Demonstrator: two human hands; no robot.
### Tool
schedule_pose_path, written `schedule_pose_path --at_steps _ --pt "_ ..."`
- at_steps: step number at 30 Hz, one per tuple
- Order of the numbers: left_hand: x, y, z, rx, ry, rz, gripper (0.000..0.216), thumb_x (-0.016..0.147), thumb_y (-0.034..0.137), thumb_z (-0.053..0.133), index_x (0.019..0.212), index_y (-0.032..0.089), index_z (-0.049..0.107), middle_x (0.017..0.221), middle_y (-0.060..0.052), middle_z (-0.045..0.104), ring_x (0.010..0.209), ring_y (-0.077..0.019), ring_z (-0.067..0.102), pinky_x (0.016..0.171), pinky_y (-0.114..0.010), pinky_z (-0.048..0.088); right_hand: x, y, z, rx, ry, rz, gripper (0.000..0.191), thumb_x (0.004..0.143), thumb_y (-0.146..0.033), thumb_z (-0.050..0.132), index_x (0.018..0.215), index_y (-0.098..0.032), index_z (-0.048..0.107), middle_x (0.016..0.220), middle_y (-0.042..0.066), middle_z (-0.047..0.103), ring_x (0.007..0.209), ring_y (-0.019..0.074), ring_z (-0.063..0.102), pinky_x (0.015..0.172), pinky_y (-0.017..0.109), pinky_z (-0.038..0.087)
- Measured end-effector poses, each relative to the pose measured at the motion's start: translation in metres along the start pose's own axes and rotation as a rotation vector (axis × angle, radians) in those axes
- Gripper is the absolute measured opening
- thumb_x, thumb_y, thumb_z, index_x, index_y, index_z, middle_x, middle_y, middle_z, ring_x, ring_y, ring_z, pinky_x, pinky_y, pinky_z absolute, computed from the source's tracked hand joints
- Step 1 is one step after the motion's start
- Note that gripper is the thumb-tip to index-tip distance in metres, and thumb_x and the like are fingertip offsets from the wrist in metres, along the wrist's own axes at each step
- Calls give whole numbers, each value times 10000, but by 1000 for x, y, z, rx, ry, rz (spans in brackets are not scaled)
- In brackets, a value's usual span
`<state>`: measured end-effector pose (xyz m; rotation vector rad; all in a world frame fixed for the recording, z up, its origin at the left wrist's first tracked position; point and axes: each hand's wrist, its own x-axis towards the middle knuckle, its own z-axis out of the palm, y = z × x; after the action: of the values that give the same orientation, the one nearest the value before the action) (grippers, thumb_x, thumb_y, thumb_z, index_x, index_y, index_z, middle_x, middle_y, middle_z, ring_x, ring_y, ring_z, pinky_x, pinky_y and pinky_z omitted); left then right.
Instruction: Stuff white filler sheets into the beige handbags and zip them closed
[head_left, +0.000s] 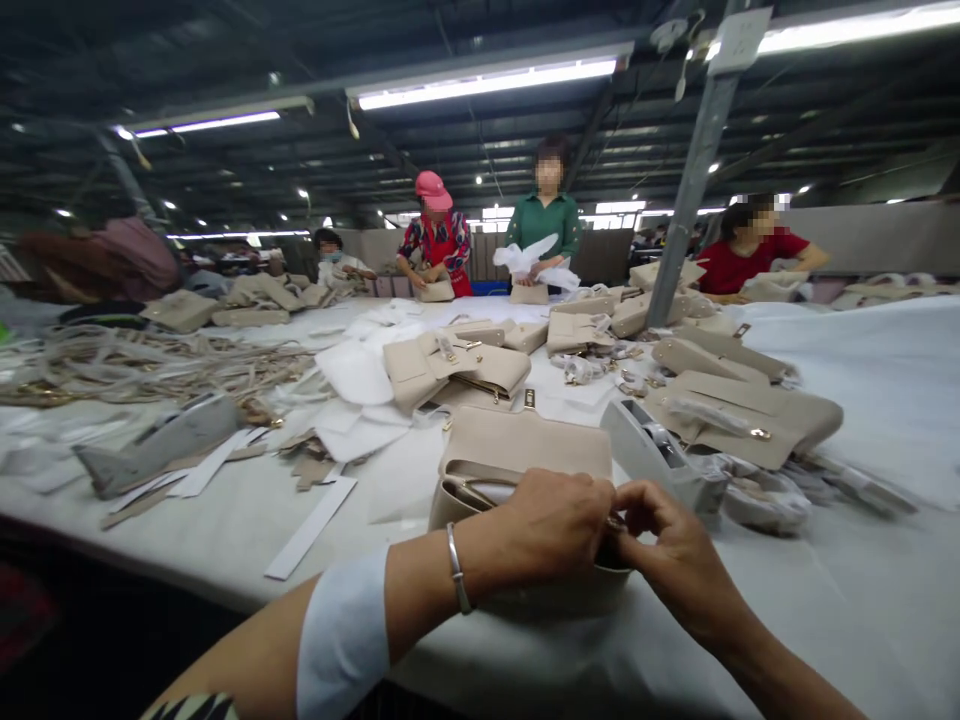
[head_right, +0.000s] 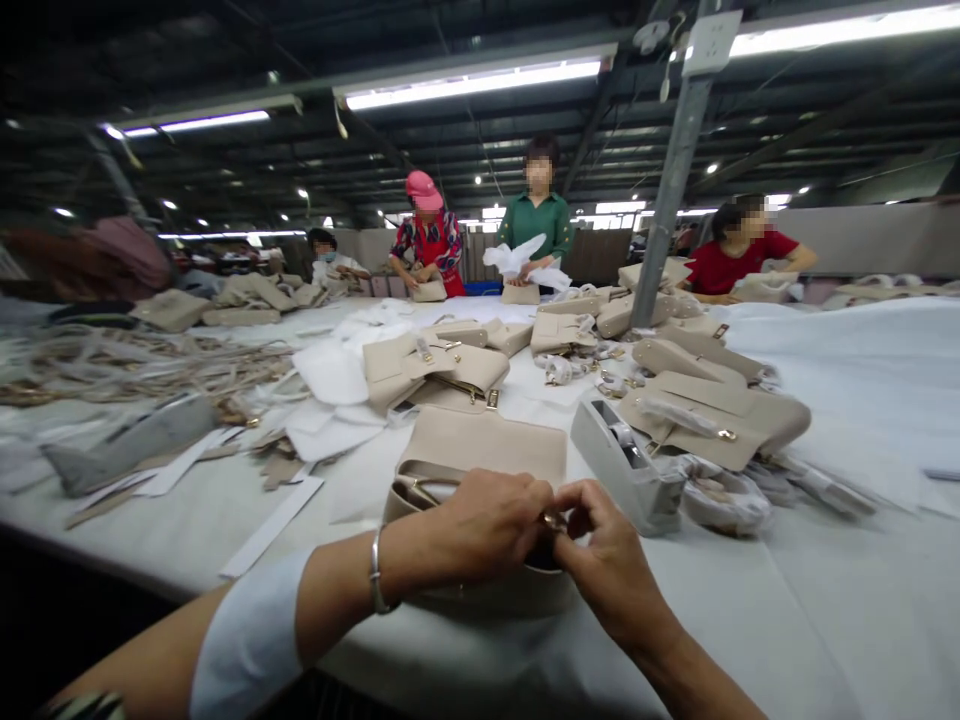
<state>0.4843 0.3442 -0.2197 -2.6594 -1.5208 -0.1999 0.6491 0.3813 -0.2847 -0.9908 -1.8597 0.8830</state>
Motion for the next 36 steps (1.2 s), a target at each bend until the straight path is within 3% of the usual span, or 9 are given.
schedule_pose_path --at_steps 4,9,13,16,22,27,31,36 --pt "-4 2 9 35 63 -31 173 877 271 424 975 148 494 836 -86 643 699 -236 635 540 -313 468 2 1 -5 -154 -66 47 218 681 -279 612 883 -208 568 795 2 548 667 169 511 621 314 415" --pt "-4 5 14 157 140 15 139 891 200 392 958 142 499 833 -91 624 743 -242 613 630 -364 484 10 -16 -7 -285 -103 -159 209 680 -166 569 883 -203 601 1002 35 536 946 197 516 827 333 418" --pt "-2 6 15 204 198 12 117 876 181 404 920 150 508 822 -76 605 746 -235 581 674 -384 459 15 -23 -7 -496 -184 -227 61 749 -163 563 762 -187 617 876 36 567 900 205 511 815 345 396" --pt "-2 5 15 219 224 -60 106 859 221 441 878 156 523 814 -77 594 750 -239 553 706 -408 435 15 -21 -6 -609 -160 -274 174 835 -222 540 674 -181 590 811 35 579 851 205 513 792 355 375" --pt "-6 -3 15 211 308 -243 200 830 296 483 869 123 576 960 -140 567 950 -297 493 861 -467 365 14 -20 -6 -668 -154 -336 202 855 -257 553 666 -185 565 838 32 592 852 206 513 809 362 343" --pt "-7 -9 17 148 276 -318 173 821 248 469 866 127 585 965 -128 569 949 -278 486 868 -467 351 16 -19 -7 -631 -187 -357 178 844 -237 551 674 -185 533 836 29 592 840 205 515 806 367 339" --pt "-13 -26 14 145 284 -372 158 818 234 468 833 136 590 943 -108 581 922 -261 510 841 -448 363 16 -11 -11 -587 -185 -372 188 850 -246 531 670 -192 518 860 30 600 858 207 528 831 376 342" --pt "-41 -77 0 129 338 -519 170 842 232 440 811 141 580 903 -91 585 915 -235 532 838 -403 370 12 -5 -17 -523 -173 -315 230 843 -282 534 635 -196 485 894 38 610 883 215 547 838 383 362"
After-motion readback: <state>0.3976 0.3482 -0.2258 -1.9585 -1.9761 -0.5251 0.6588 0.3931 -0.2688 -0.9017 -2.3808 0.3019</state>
